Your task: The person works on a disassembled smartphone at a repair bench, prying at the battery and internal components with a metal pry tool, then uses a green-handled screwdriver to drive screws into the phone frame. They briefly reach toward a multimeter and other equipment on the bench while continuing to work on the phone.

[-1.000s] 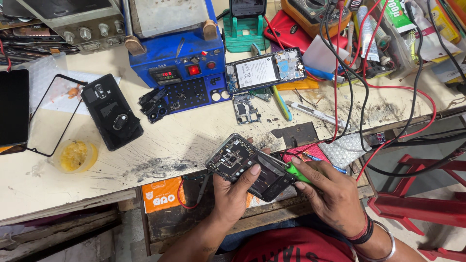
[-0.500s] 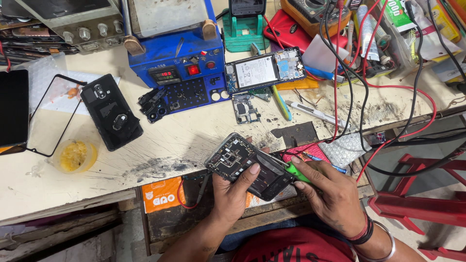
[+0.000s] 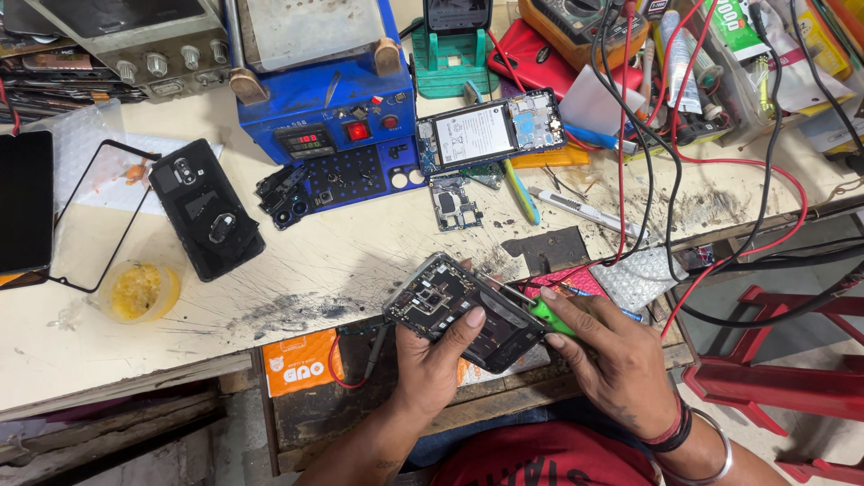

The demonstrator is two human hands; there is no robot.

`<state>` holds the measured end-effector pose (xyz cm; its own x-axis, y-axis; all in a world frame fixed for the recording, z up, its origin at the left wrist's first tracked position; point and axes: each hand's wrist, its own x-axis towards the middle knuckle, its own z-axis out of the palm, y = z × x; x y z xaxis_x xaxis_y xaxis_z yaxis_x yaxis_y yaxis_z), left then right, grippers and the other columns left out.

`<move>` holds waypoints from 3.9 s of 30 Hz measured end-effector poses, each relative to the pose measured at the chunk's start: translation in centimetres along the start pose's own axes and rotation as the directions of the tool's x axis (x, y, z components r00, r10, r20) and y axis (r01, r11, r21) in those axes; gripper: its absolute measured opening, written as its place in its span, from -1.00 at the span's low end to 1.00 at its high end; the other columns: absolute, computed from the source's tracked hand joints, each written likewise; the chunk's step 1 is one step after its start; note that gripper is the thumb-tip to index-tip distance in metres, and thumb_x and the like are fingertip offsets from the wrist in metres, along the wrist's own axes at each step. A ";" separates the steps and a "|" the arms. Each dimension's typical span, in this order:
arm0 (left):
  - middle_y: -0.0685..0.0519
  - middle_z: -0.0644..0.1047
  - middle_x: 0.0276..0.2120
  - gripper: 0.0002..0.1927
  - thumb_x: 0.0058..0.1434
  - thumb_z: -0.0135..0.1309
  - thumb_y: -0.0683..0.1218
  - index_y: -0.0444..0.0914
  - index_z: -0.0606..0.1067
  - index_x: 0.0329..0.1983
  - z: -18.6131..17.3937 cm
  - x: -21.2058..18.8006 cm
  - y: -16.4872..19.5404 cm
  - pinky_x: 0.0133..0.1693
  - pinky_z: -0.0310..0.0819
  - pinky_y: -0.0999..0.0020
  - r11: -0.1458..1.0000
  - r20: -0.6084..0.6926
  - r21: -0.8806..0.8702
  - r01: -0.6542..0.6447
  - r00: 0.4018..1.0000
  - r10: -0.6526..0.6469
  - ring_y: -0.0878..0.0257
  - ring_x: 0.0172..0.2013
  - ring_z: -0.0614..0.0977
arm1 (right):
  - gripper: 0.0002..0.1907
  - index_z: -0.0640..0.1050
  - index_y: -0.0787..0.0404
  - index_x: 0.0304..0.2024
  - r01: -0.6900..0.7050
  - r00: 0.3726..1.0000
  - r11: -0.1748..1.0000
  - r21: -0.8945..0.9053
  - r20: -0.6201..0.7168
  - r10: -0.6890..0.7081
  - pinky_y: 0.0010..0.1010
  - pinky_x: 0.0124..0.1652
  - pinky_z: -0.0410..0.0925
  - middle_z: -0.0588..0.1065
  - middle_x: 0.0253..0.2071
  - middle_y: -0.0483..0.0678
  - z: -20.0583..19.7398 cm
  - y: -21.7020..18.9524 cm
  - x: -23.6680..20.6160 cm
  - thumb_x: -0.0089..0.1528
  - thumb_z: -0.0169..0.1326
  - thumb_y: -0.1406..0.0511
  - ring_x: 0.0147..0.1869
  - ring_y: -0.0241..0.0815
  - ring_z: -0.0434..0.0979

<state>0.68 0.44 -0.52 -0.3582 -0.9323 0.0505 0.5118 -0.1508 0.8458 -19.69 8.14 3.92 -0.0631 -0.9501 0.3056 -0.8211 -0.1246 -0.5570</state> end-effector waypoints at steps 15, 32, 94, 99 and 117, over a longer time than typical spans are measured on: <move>-0.24 0.60 0.05 -0.49 0.35 0.11 -0.25 -0.44 0.32 0.34 0.3 0.2 0.2 0.20 0.53 0.14 0.994 0.047 -0.108 0.020 0.999 -0.015 0.03 0.14 0.63 | -0.48 0.55 0.02 0.20 0.076 0.997 0.996 0.044 -0.012 -0.075 -0.33 -0.39 0.45 0.60 -0.17 -0.02 -0.1 0.0 0.1 0.15 0.25 0.26 -0.38 -0.10 0.62; -0.20 0.63 0.04 -0.50 0.33 0.13 -0.26 -0.44 0.36 0.32 0.2 0.1 0.3 0.18 0.51 0.21 0.995 0.072 -0.088 0.036 0.997 -0.029 0.11 0.09 0.64 | -0.49 0.56 0.03 0.19 0.063 0.998 0.997 0.052 -0.001 -0.063 -0.33 -0.37 0.45 0.59 -0.16 0.00 -0.3 0.2 0.1 0.16 0.25 0.25 -0.36 -0.08 0.63; -0.22 0.63 0.03 -0.59 0.34 0.14 -0.24 -0.41 0.40 0.23 0.4 0.2 0.8 0.14 0.58 0.21 0.990 0.163 -0.109 0.089 0.984 -0.070 0.15 0.07 0.67 | -0.48 0.56 0.02 0.19 0.065 0.998 0.996 0.055 0.000 -0.065 -0.35 -0.42 0.43 0.60 -0.20 -0.03 -1.2 -0.5 2.2 0.15 0.26 0.25 -0.38 -0.12 0.63; -0.23 0.63 0.02 -0.59 0.35 0.14 -0.24 -0.41 0.40 0.23 0.4 0.3 1.0 0.13 0.59 0.21 0.992 0.167 -0.097 0.082 0.984 -0.065 0.14 0.04 0.68 | -0.47 0.56 0.02 0.20 0.082 0.997 0.996 0.048 -0.002 -0.082 -0.34 -0.42 0.40 0.59 -0.23 -0.03 -1.2 -0.5 2.3 0.14 0.26 0.26 -0.41 -0.12 0.60; -0.22 0.63 0.02 -0.53 0.34 0.14 -0.23 -0.43 0.39 0.30 -0.1 0.3 0.8 0.14 0.56 0.21 0.992 0.135 -0.119 0.048 0.990 -0.032 0.14 0.04 0.67 | -0.47 0.55 0.04 0.20 0.087 0.996 0.996 0.037 0.021 -0.088 -0.32 -0.39 0.43 0.61 -0.18 -0.04 -1.1 0.1 1.3 0.14 0.25 0.26 -0.36 -0.10 0.62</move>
<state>1.07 0.01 0.15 -0.4766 -0.8740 0.0948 0.5835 -0.2338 0.7777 -20.50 7.22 5.12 0.0209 -0.9412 0.3372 -0.8022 -0.2171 -0.5562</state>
